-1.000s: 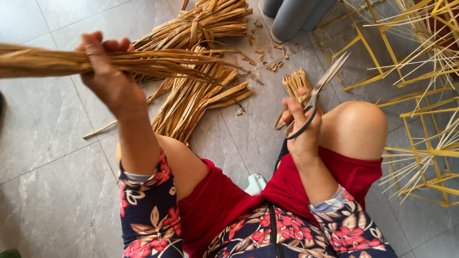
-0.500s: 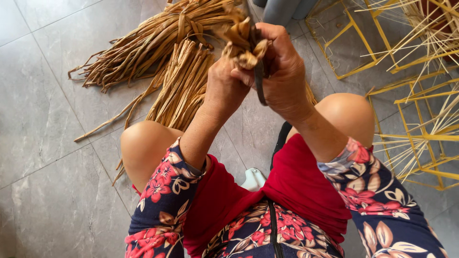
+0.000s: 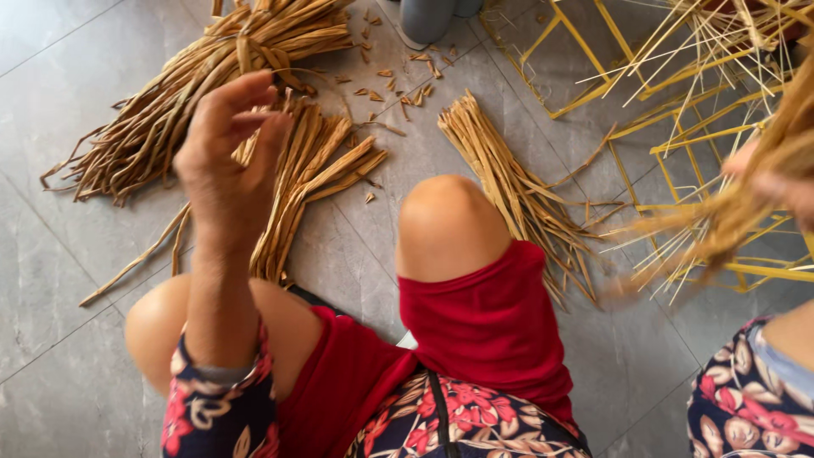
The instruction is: The person sits on the floor and uses shears to trim the ends of dried plant stems. They repeatedly pick up bundles, cut the tips, and place the trimmed pieces aside.
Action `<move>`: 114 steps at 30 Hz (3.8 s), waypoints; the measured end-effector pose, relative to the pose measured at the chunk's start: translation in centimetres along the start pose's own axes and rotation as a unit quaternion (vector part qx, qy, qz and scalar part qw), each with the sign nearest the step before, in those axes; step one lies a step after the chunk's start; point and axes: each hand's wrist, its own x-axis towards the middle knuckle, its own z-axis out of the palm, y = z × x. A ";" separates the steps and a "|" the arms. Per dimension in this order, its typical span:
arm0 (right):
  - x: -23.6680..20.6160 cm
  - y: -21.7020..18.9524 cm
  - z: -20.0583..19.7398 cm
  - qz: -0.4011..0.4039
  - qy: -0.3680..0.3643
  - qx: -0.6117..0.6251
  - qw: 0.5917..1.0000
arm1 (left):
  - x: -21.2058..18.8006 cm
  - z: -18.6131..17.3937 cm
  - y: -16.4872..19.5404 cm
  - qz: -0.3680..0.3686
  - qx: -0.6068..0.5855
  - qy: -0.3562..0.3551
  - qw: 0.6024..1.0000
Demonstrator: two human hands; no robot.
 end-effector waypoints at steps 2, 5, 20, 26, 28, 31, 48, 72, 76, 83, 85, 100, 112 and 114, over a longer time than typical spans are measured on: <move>-1.8 -3.3 1.7 0.007 -0.031 0.007 0.999 | -0.7 -0.5 -0.2 -0.025 0.013 -0.009 1.000; 2.1 -6.6 8.3 0.038 0.040 0.063 0.996 | -1.7 -0.6 -1.0 -0.073 0.042 -0.014 0.996; 23.7 4.0 29.0 0.189 0.197 -0.137 0.952 | -2.4 -0.7 -7.8 -0.261 0.122 -0.019 0.957; 21.6 5.1 27.3 0.204 0.184 -0.147 0.950 | -3.0 2.5 -16.9 -0.334 0.250 -0.120 0.901; 19.8 5.7 26.2 0.151 0.189 -0.197 0.950 | -4.4 3.9 -19.3 -0.311 0.264 -0.143 0.902; 16.7 6.6 24.8 0.172 0.154 -0.089 0.969 | -6.8 6.4 -21.4 -0.352 0.340 -0.223 0.843; 9.8 2.6 18.4 0.235 0.180 0.242 0.924 | -8.1 12.1 -22.0 -0.209 0.526 -0.254 0.784; 18.5 -23.3 19.4 -0.100 -0.015 0.490 0.866 | -1.3 1.8 0.3 -0.209 -0.460 -0.241 0.829; 19.4 -23.9 23.1 -0.109 0.014 0.425 0.898 | -3.3 4.2 0.8 -0.195 -0.366 -0.338 0.845; 19.5 -22.8 26.6 -0.075 -0.007 0.401 0.913 | -2.5 5.7 -0.7 -0.192 -0.478 -0.216 0.829; 19.7 -22.6 26.6 -0.067 -0.026 0.386 0.920 | -1.8 5.7 -0.6 -0.191 -0.487 -0.194 0.830; 20.9 -20.2 25.0 -0.102 0.014 0.462 0.881 | -1.4 6.6 -1.7 -0.279 -0.532 -0.138 0.787; 20.5 -20.7 24.8 -0.096 0.065 0.434 0.893 | -2.3 7.6 -2.4 -0.307 -0.478 -0.086 0.819; 20.7 -20.3 24.8 -0.101 0.053 0.454 0.884 | -2.0 7.4 -2.5 -0.282 -0.455 -0.048 0.843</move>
